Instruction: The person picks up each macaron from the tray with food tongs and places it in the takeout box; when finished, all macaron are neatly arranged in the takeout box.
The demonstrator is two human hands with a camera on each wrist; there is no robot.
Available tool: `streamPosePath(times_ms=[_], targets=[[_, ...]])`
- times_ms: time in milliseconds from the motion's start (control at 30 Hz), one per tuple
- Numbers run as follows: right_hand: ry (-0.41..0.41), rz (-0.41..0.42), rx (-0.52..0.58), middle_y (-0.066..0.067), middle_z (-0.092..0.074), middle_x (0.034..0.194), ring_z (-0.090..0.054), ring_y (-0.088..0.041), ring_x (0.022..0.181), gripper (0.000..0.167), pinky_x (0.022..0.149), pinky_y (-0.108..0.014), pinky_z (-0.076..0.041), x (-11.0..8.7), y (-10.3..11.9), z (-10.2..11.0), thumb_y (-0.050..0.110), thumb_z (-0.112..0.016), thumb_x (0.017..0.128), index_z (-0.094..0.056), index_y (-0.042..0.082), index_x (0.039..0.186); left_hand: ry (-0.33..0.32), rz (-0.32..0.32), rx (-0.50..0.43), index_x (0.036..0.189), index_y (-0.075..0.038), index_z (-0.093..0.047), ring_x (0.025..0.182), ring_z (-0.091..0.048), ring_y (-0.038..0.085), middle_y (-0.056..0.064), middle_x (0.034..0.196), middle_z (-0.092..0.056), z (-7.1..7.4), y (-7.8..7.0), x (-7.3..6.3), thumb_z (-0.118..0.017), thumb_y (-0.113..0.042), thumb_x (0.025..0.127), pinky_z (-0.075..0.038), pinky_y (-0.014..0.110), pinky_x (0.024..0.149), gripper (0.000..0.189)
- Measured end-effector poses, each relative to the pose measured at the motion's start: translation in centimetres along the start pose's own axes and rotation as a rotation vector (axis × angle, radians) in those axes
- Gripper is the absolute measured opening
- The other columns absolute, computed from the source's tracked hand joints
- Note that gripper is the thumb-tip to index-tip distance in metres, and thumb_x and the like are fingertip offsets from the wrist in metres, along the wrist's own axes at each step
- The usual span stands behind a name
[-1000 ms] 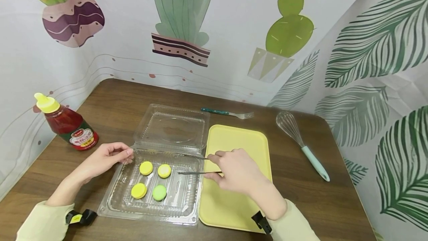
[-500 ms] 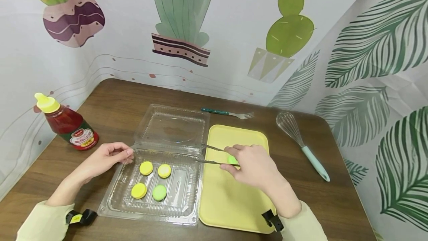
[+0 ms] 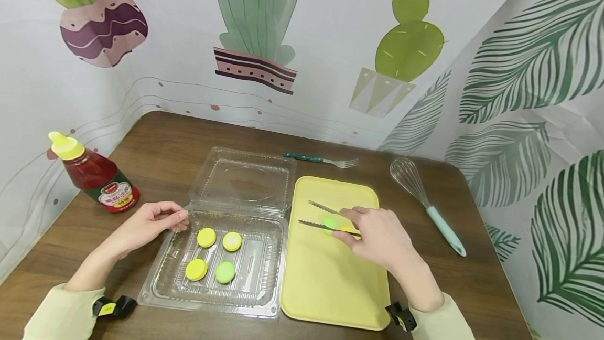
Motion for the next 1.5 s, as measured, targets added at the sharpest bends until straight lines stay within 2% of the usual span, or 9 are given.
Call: streamPosePath(times_ms=[233,567,1033,1233,1500], targets=[[0.011,-0.048,0.000,0.015,-0.047,0.069,-0.034,-0.002,0.051,0.036,0.046,-0.023,-0.029,-0.9,-1.5,-0.3,0.043,-0.082,0.080,-0.075,0.017,0.103,0.000,0.017,0.005,0.103,0.000,-0.068,0.076,-0.063,0.016,0.011,0.088,-0.070,0.0,0.0,-0.1,-0.063,-0.026,0.100,-0.049,0.028,0.059,0.027],[0.050,-0.080,-0.010,0.016,-0.046,0.067,-0.037,-0.002,0.053,0.039,0.046,-0.023,-0.030,-1.6,-2.8,-1.1,0.041,-0.083,0.079,-0.075,0.014,0.106,0.002,0.020,0.006,0.103,0.002,-0.067,0.077,-0.064,0.017,0.011,0.088,-0.071,0.0,-0.1,-0.1,-0.063,-0.025,0.100,-0.050,0.028,0.062,0.028],[0.131,-0.103,-0.003,0.016,-0.039,0.060,-0.035,-0.002,0.052,0.027,0.045,-0.025,-0.028,-2.2,-3.5,-2.2,0.038,-0.082,0.081,-0.073,0.020,0.098,0.007,0.005,-0.009,0.104,0.002,-0.067,0.081,-0.067,0.018,0.013,0.090,-0.071,-0.1,0.1,0.1,-0.061,-0.022,0.101,-0.054,0.028,0.069,0.025],[0.166,-0.122,-0.002,0.016,-0.039,0.059,-0.036,-0.003,0.052,0.031,0.045,-0.026,-0.029,-2.4,-3.9,-2.6,0.039,-0.082,0.081,-0.075,0.017,0.102,0.008,0.006,-0.012,0.103,0.003,-0.067,0.080,-0.067,0.017,0.013,0.090,-0.071,0.0,0.1,0.1,-0.061,-0.023,0.102,-0.054,0.028,0.068,0.026],[0.191,-0.122,-0.009,0.016,-0.039,0.058,-0.036,-0.003,0.051,0.029,0.045,-0.026,-0.031,-2.5,-4.1,-3.1,0.040,-0.081,0.081,-0.075,0.018,0.100,0.010,-0.004,-0.016,0.103,0.003,-0.067,0.082,-0.068,0.018,0.013,0.090,-0.072,-0.1,0.1,0.1,-0.061,-0.022,0.101,-0.055,0.028,0.070,0.026]])
Point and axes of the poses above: each hand's wrist, its own x-axis towards the middle knuckle, its own z-axis out of the back of the hand, y = z × x, the point moved 9 cm from there along x, towards the middle knuckle
